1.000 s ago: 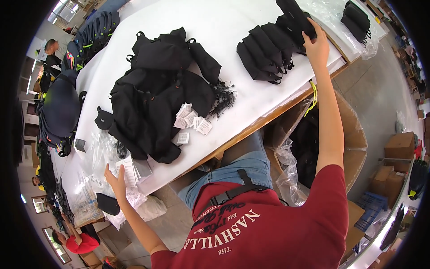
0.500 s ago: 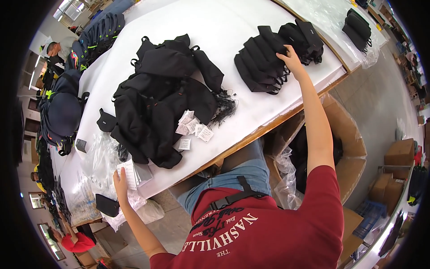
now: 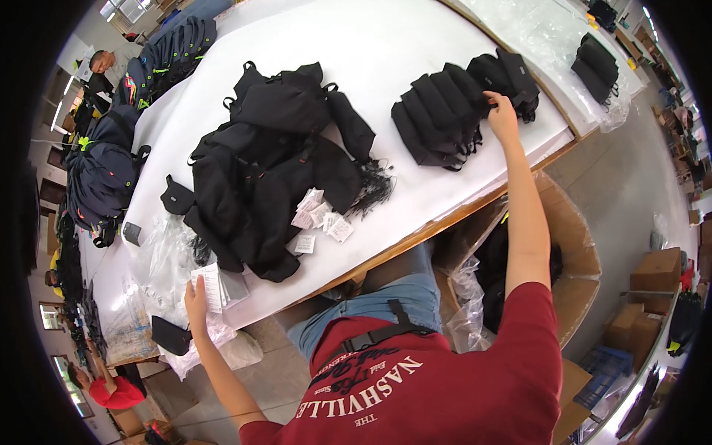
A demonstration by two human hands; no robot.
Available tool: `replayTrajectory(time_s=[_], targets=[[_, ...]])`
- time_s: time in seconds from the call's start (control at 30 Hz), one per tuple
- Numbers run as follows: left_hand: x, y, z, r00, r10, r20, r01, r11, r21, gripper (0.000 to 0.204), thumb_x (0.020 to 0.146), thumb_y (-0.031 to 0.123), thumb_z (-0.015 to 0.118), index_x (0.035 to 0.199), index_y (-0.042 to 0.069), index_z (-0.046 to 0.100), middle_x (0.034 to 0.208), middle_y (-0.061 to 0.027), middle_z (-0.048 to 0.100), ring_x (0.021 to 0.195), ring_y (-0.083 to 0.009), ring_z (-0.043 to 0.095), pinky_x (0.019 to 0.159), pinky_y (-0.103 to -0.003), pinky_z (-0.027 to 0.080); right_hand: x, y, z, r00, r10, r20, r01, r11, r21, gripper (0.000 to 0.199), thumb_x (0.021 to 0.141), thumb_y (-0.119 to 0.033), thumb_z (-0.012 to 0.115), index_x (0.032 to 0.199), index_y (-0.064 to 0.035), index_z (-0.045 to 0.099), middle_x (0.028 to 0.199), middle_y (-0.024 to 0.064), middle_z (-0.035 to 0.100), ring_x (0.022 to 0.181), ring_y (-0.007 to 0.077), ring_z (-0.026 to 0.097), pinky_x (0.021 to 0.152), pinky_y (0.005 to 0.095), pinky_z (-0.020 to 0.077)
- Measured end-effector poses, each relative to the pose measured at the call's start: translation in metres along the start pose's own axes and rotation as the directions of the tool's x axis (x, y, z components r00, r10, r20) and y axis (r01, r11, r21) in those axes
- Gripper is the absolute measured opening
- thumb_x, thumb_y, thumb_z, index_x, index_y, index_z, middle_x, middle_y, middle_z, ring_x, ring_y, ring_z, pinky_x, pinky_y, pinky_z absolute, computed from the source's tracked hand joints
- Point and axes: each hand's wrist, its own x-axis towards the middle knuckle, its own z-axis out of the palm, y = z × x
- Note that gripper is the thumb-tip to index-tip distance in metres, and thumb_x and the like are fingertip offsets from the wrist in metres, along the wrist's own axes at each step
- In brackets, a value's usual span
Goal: Inspecting small black gear pouches and inserting tags and desiccant packets before stacking them.
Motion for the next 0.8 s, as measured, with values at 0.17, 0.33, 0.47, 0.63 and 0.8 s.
replayTrajectory(time_s=[0.17,0.33,0.47,0.63,0.8], targets=[[0.002,-0.005,-0.004,0.996,-0.061,0.057,0.067,0.993,-0.101,0.042,0.093,0.034,0.056,0.106,-0.005,0.056,0.091,-0.0097,0.064,0.079,-0.0132,0.057,0.072,-0.026,0.045,0.006,-0.017,0.005,0.983,-0.076,0.169,0.141,0.898,-0.417,0.058,0.066,-0.004,0.065,0.121,-0.0188,0.056,0.117,0.0064,0.050,0.108,0.0262,0.051,0.088,0.0385,0.0441],[0.003,-0.001,-0.002,0.996,-0.066,0.056,0.068,0.996,-0.051,0.041,0.094,0.034,0.055,0.106,-0.005,0.056,0.092,-0.0106,0.064,0.080,-0.0133,0.057,0.073,-0.027,0.045,0.003,-0.018,0.014,0.977,0.147,0.155,-0.034,0.824,-0.566,0.055,0.070,-0.010,0.069,0.122,-0.0195,0.055,0.106,0.0078,0.058,0.102,0.0284,0.058,0.083,0.0398,0.0481],[0.002,0.001,-0.001,0.995,-0.072,0.067,0.074,0.997,-0.028,0.043,0.094,0.034,0.054,0.110,-0.006,0.055,0.096,-0.0122,0.063,0.085,-0.0155,0.057,0.077,-0.028,0.044,0.016,-0.013,0.010,0.952,0.302,0.042,-0.255,0.862,-0.437,0.041,0.074,-0.014,0.067,0.115,-0.0157,0.060,0.098,0.0100,0.065,0.094,0.0291,0.063,0.080,0.0401,0.0495],[0.000,0.004,0.001,0.996,-0.067,0.056,0.066,0.998,0.015,0.044,0.094,0.034,0.053,0.113,-0.006,0.054,0.099,-0.0140,0.063,0.088,-0.0181,0.057,0.081,-0.030,0.044,0.032,0.013,-0.009,0.868,0.485,0.109,-0.494,0.865,0.085,0.039,0.080,-0.020,0.065,0.117,-0.0079,0.061,0.091,0.0061,0.067,0.079,0.0175,0.064,0.069,0.0293,0.0518],[0.002,-0.001,0.000,0.996,-0.074,0.043,0.075,0.997,-0.020,0.047,0.093,0.034,0.055,0.116,-0.007,0.054,0.103,-0.0170,0.063,0.094,-0.0219,0.058,0.086,-0.031,0.043,0.032,0.008,-0.028,0.702,0.493,0.514,-0.678,0.684,0.269,0.048,0.084,-0.026,0.064,0.125,-0.0026,0.055,0.091,-0.0002,0.062,0.068,0.0072,0.056,0.060,0.0231,0.0519]])
